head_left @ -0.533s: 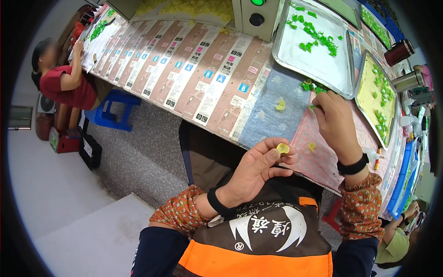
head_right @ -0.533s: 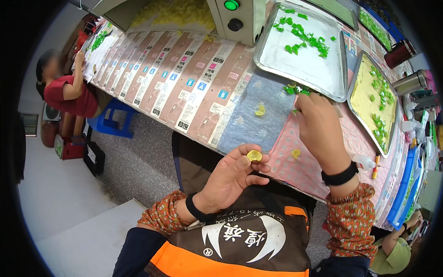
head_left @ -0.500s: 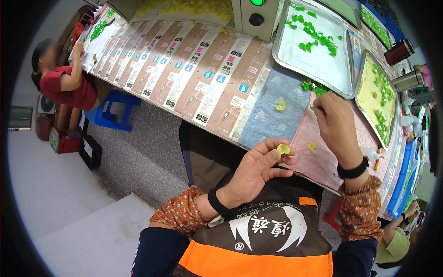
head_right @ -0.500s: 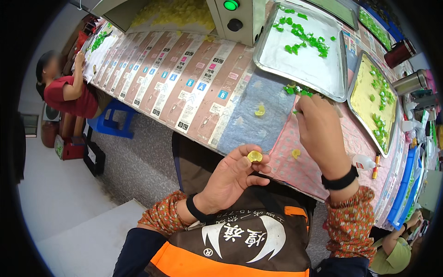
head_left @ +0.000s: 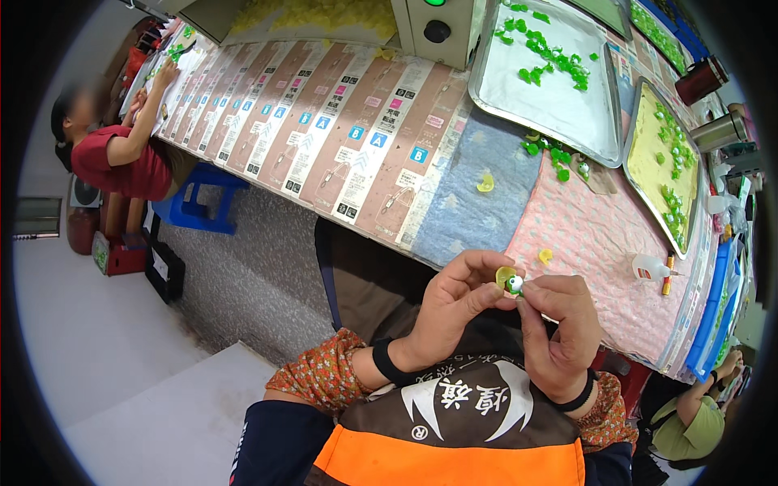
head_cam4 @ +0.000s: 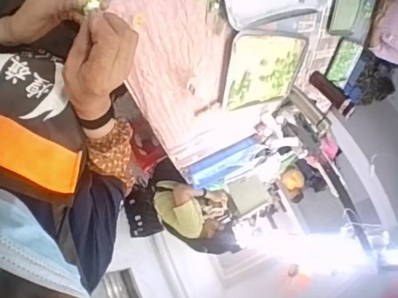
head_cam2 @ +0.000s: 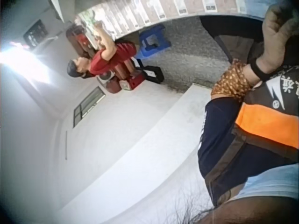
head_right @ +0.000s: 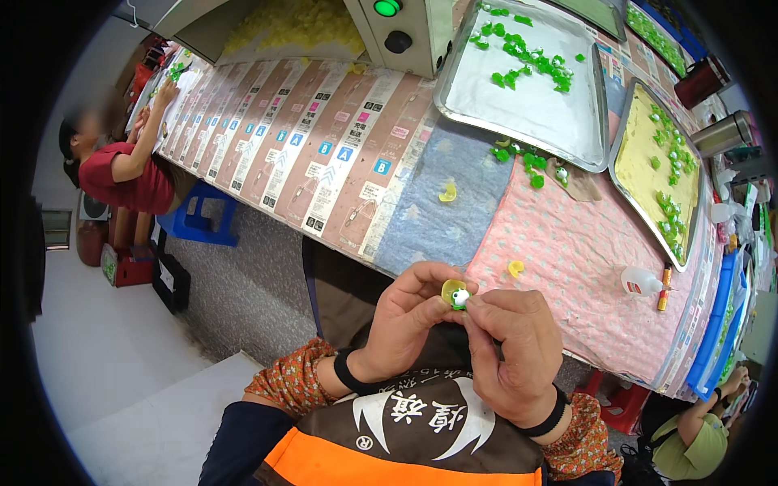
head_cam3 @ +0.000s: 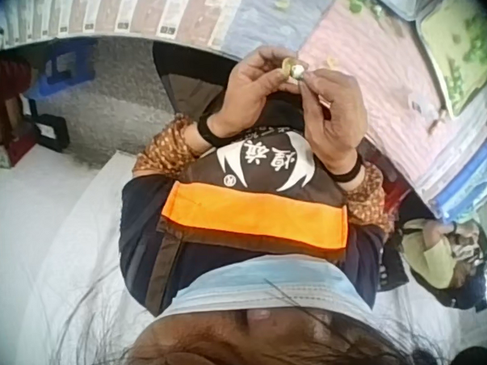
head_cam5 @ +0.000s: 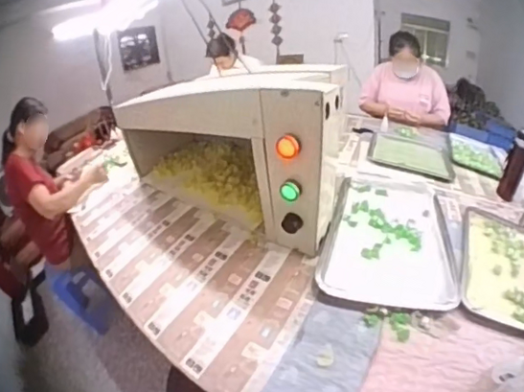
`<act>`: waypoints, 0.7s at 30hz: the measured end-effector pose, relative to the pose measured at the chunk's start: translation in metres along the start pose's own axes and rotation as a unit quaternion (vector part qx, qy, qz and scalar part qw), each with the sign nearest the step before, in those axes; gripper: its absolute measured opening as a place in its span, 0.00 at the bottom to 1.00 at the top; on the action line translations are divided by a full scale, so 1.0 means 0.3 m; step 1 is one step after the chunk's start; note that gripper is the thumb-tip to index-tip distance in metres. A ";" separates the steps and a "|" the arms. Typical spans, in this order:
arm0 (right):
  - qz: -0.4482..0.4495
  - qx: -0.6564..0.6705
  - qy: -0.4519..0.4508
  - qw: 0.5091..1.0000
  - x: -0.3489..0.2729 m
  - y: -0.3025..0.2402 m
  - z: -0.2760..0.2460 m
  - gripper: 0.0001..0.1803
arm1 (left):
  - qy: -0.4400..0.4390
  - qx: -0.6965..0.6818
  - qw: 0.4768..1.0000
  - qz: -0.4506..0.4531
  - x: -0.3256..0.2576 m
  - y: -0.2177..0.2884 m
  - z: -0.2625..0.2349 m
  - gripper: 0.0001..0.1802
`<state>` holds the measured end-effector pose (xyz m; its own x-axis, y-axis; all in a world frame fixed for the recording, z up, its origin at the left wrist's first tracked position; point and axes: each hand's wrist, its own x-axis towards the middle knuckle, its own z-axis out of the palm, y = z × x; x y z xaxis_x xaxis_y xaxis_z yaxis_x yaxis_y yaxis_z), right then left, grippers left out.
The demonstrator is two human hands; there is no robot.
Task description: Applying glue to small plastic pieces and assembling toy components on a workstation.
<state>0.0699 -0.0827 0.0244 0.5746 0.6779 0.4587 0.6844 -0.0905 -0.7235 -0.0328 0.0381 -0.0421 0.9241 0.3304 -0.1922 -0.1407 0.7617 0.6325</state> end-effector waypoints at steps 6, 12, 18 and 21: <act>-0.011 -0.022 0.002 1.000 -0.022 0.007 -0.004 0.17 | -0.013 0.042 0.999 0.030 -0.003 -0.005 0.010 0.17; -0.006 -0.015 0.014 1.000 -0.025 0.002 0.004 0.16 | -0.042 0.081 0.995 0.050 -0.012 -0.002 -0.001 0.18; -0.010 -0.019 0.010 1.000 -0.033 0.011 0.000 0.17 | -0.051 0.104 0.992 0.046 -0.013 0.000 0.004 0.18; -0.012 -0.010 0.011 1.000 -0.036 0.016 0.004 0.17 | -0.055 0.098 0.992 0.054 -0.014 -0.003 0.000 0.18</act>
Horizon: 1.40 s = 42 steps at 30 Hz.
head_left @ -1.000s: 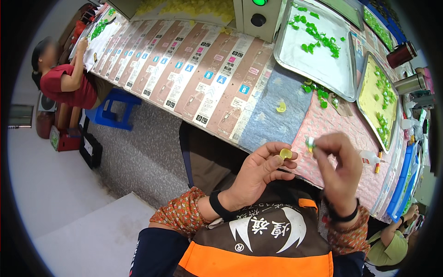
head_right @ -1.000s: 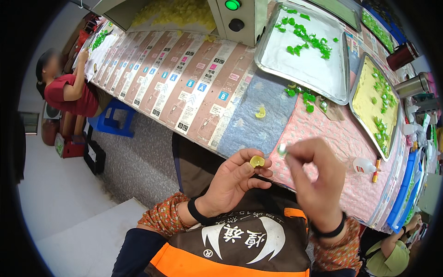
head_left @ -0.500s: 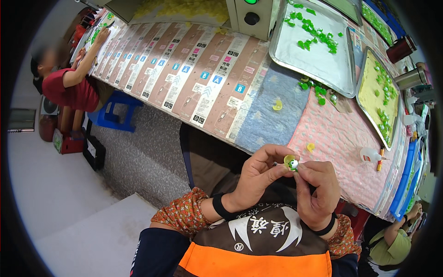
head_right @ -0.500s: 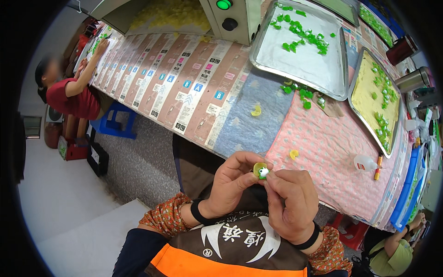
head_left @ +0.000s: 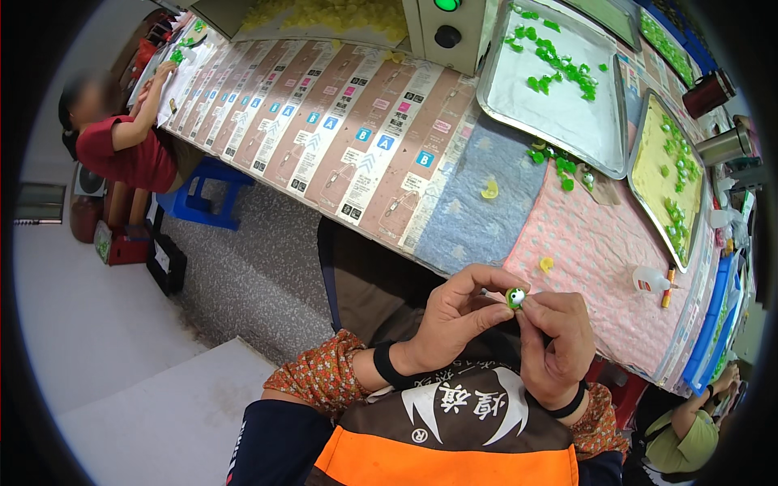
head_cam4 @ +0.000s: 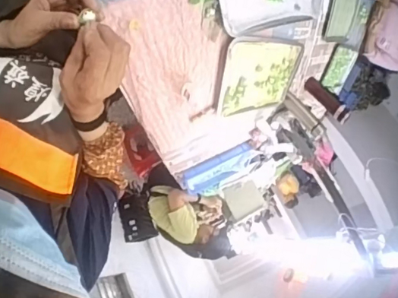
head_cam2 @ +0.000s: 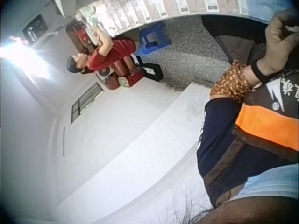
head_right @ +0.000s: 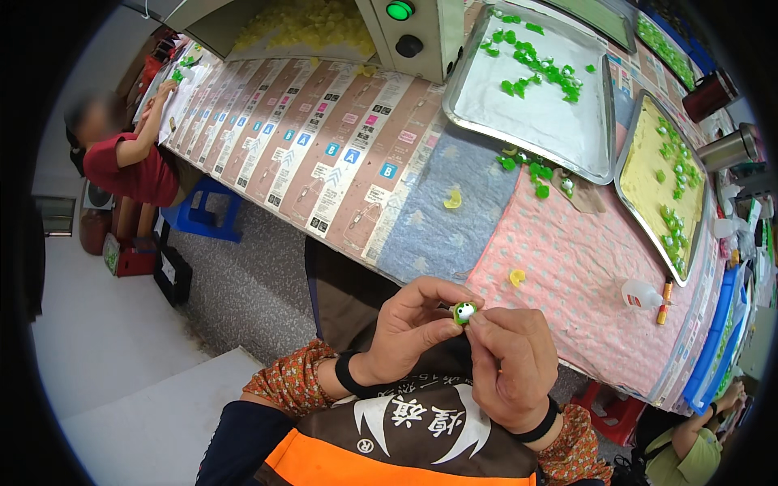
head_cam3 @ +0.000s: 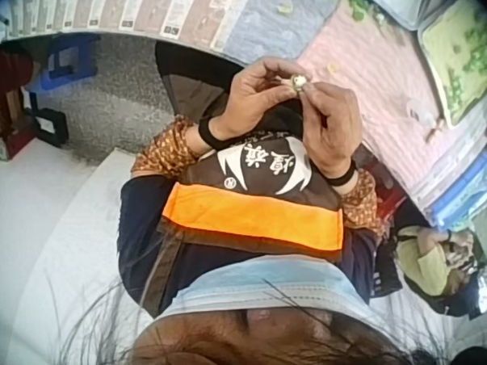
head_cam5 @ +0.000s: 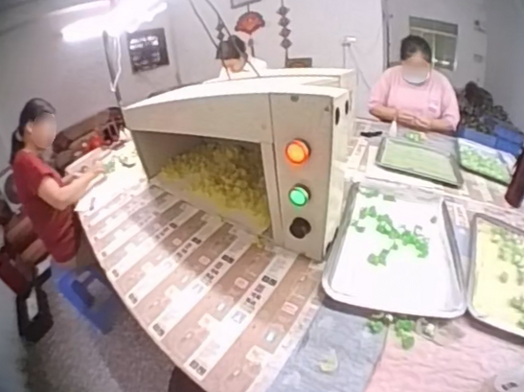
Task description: Applying glue to small plastic pieces and assembling toy components on a workstation.
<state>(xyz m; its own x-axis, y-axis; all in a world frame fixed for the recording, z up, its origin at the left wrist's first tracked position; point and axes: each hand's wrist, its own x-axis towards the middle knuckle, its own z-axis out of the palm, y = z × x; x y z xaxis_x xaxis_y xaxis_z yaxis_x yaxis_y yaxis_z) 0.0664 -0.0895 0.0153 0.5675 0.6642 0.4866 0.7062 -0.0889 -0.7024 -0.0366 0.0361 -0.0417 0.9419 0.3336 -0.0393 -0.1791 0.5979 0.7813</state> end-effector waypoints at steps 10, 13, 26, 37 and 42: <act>-0.028 -0.030 -0.011 0.999 -0.013 0.012 -0.005 0.19 | 0.007 0.016 1.000 0.008 0.000 0.005 0.006 0.17; -0.036 -0.040 -0.018 0.998 -0.016 0.014 -0.007 0.18 | 0.005 0.048 0.999 0.024 0.001 0.008 0.001 0.17; 0.019 -0.006 -0.006 1.000 -0.039 0.007 -0.010 0.18 | -0.004 0.106 0.993 0.045 0.001 0.019 -0.011 0.15; -0.023 -0.033 -0.018 0.999 -0.023 0.012 -0.009 0.17 | -0.005 0.062 0.997 0.047 0.008 0.006 -0.010 0.14; -0.028 -0.040 -0.029 0.998 -0.016 0.014 -0.006 0.17 | -0.005 0.071 0.996 0.050 0.010 0.001 -0.023 0.15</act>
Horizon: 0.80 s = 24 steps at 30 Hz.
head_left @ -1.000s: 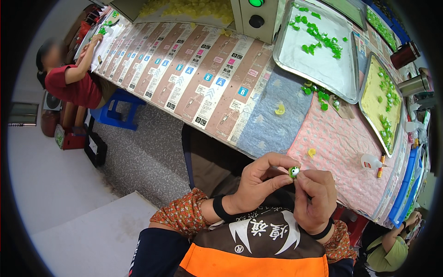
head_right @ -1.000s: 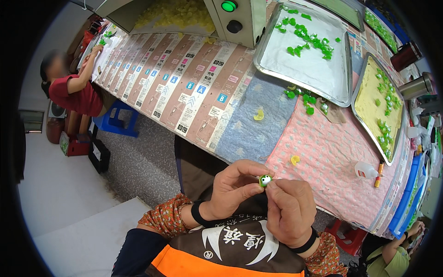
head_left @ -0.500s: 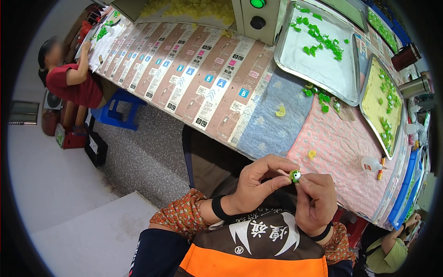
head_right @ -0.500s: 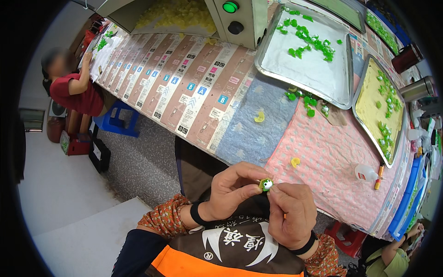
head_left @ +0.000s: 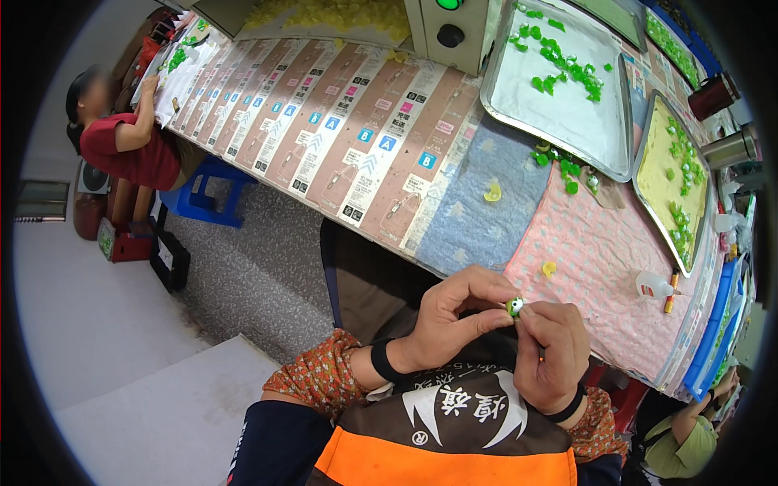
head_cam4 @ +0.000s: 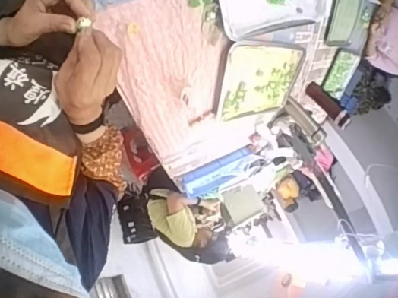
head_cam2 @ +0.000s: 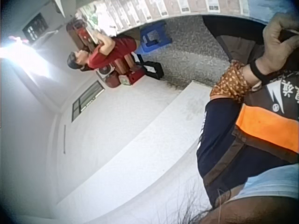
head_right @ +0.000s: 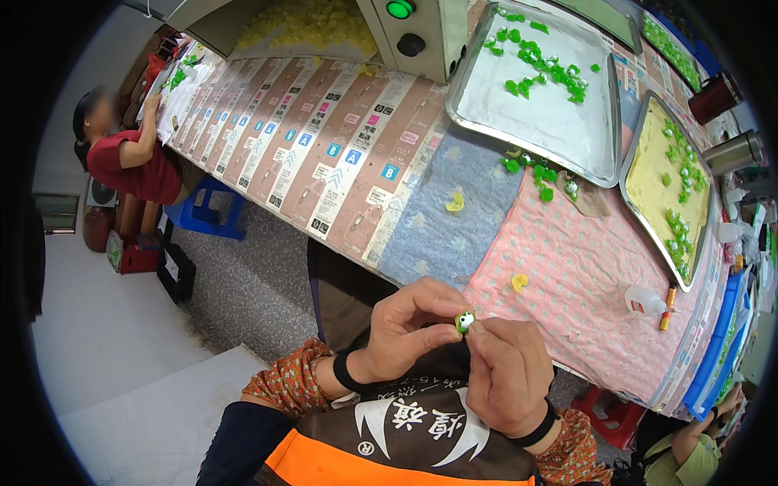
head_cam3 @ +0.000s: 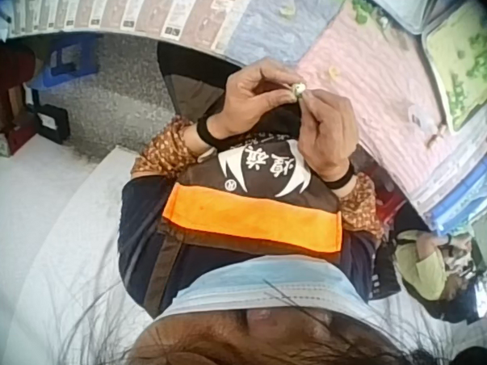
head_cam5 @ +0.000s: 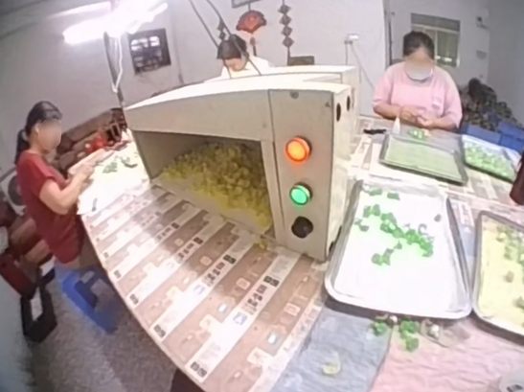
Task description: Applying glue to small plastic pieces and assembling toy components on a workstation.
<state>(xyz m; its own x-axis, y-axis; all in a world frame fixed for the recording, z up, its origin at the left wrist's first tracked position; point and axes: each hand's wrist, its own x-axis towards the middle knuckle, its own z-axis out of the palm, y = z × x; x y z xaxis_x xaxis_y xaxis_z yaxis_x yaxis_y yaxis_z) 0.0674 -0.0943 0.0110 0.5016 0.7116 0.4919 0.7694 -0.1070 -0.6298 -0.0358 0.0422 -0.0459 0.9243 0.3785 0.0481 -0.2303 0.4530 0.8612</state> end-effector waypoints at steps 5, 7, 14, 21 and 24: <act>0.011 0.019 -0.010 1.000 -0.005 0.013 0.009 0.16 | 0.011 -0.038 0.998 -0.038 -0.002 -0.013 -0.009 0.13; 0.013 0.018 -0.001 1.000 -0.001 0.012 0.006 0.16 | 0.012 -0.064 0.995 -0.079 0.003 0.015 -0.006 0.12; 0.002 0.032 -0.006 0.999 0.008 0.014 0.007 0.18 | 0.027 -0.136 0.976 -0.165 0.003 0.018 -0.012 0.11; 0.001 0.034 -0.018 0.999 0.006 0.013 0.005 0.18 | -0.009 -0.144 0.980 -0.140 0.011 -0.002 -0.024 0.09; -0.015 0.037 -0.017 0.999 0.002 0.012 0.006 0.18 | -0.026 -0.135 0.982 -0.130 0.008 -0.009 -0.029 0.07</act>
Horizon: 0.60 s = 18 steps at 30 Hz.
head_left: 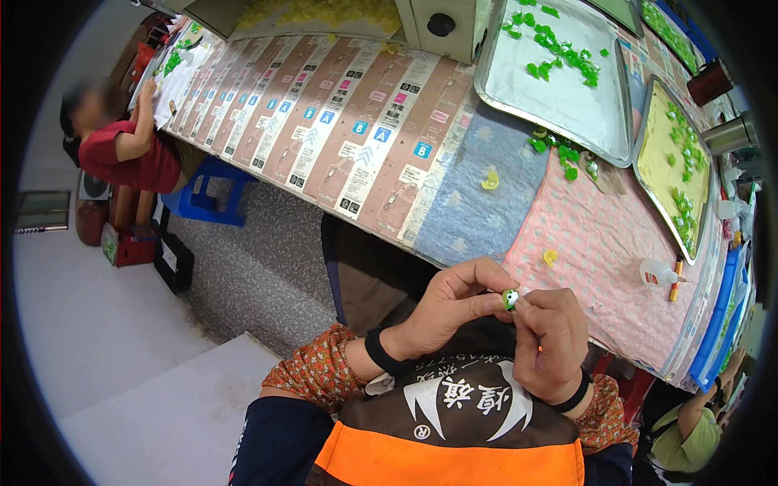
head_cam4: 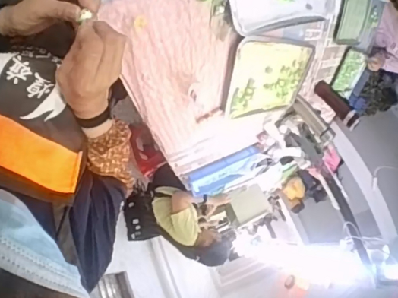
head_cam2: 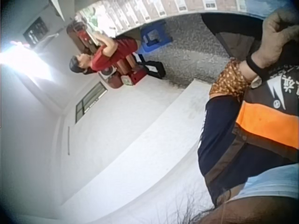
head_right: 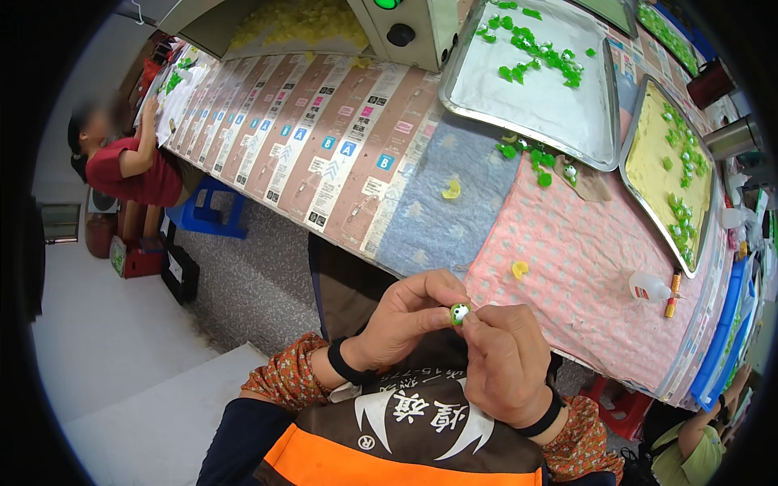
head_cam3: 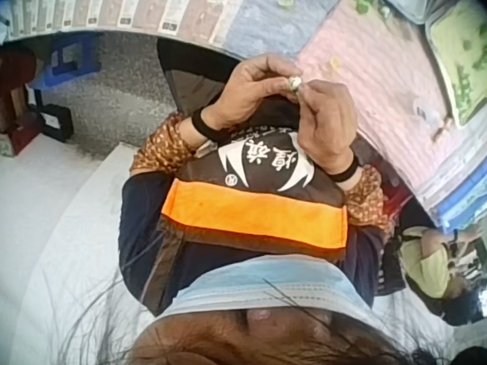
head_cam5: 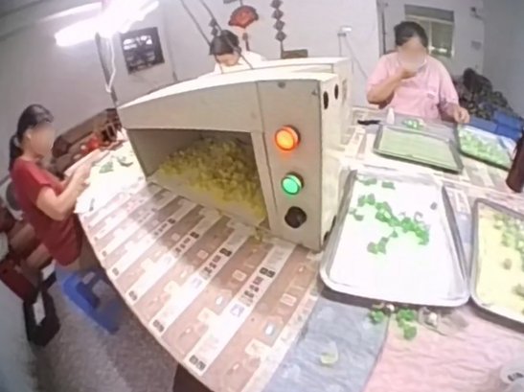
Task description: Applying glue to small plastic pieces and assembling toy components on a workstation.
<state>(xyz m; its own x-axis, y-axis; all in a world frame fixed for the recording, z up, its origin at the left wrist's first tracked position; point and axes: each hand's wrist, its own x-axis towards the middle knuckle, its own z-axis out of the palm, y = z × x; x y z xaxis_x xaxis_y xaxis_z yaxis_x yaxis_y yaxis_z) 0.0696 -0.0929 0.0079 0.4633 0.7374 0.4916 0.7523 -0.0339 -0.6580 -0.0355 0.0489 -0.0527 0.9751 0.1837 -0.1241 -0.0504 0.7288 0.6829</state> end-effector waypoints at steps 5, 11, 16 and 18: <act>-0.011 -0.008 -0.008 1.000 -0.010 0.000 -0.003 0.17 | -0.006 -0.027 0.999 -0.018 0.001 0.008 0.017 0.06; -0.010 0.008 -0.012 1.000 -0.014 0.013 -0.004 0.17 | -0.012 -0.001 0.999 -0.038 -0.005 0.003 -0.003 0.11; -0.049 0.010 -0.001 0.999 -0.014 0.015 -0.013 0.17 | -0.009 0.012 1.000 -0.022 -0.018 0.015 0.012 0.12; -0.054 0.011 0.000 0.999 -0.019 0.016 -0.012 0.17 | -0.019 0.037 0.999 0.006 -0.020 0.007 -0.001 0.12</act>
<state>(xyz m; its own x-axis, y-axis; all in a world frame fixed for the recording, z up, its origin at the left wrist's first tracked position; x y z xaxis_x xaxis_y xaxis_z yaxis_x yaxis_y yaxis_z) 0.0724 -0.0997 0.0041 0.3805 0.7362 0.5597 0.7874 0.0595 -0.6136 -0.0416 0.0496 -0.0506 0.9823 0.1652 -0.0886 -0.0474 0.6762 0.7352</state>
